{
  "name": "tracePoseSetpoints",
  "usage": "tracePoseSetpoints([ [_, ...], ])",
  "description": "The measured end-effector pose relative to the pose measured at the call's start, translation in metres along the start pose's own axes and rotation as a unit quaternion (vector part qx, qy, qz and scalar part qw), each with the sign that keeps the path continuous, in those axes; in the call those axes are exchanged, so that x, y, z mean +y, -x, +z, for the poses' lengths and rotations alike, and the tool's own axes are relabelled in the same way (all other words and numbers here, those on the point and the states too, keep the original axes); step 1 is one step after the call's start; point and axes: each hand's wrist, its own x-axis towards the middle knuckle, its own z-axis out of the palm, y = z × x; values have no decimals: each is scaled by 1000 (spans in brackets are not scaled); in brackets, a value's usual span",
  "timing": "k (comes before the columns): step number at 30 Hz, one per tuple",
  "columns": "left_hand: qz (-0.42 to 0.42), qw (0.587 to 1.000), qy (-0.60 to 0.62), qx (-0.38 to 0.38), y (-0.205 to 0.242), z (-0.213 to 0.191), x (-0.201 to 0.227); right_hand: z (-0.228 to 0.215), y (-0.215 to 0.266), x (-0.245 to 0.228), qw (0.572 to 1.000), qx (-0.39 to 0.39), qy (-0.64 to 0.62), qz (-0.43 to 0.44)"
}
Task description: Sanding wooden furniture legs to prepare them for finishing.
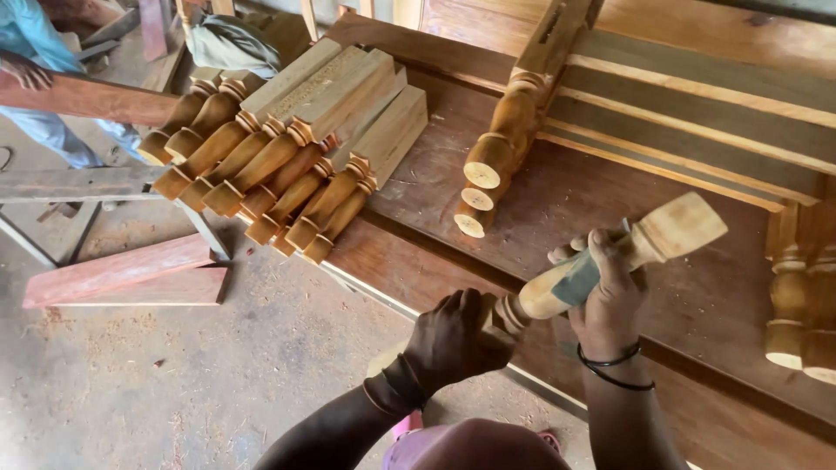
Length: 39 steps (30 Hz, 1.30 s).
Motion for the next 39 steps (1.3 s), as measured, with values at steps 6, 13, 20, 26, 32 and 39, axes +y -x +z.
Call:
tracePoseSetpoints([
  [6, 35, 868, 377, -323, -8, -26, -15, -55, -30, 2, 885, -413, -198, 81],
  [13, 9, 651, 572, -499, -13, 11, -40, -17, -18, -12, 794, -524, -302, 69],
  [20, -66, 995, 33, -61, -6, -5, -17, 5, 7, 29, 999, -19, -9, 24],
  [26, 63, 892, 341, -289, -17, -20, -39, -5, 7, 5, 925, -344, -160, 32],
  [32, -12, 711, 578, -400, -8, -18, -29, 1, 2, 3, 881, -411, -221, 75],
  [39, -15, 997, 23, 76, -14, -7, 1, 9, 22, 38, 999, -37, 12, -32],
])
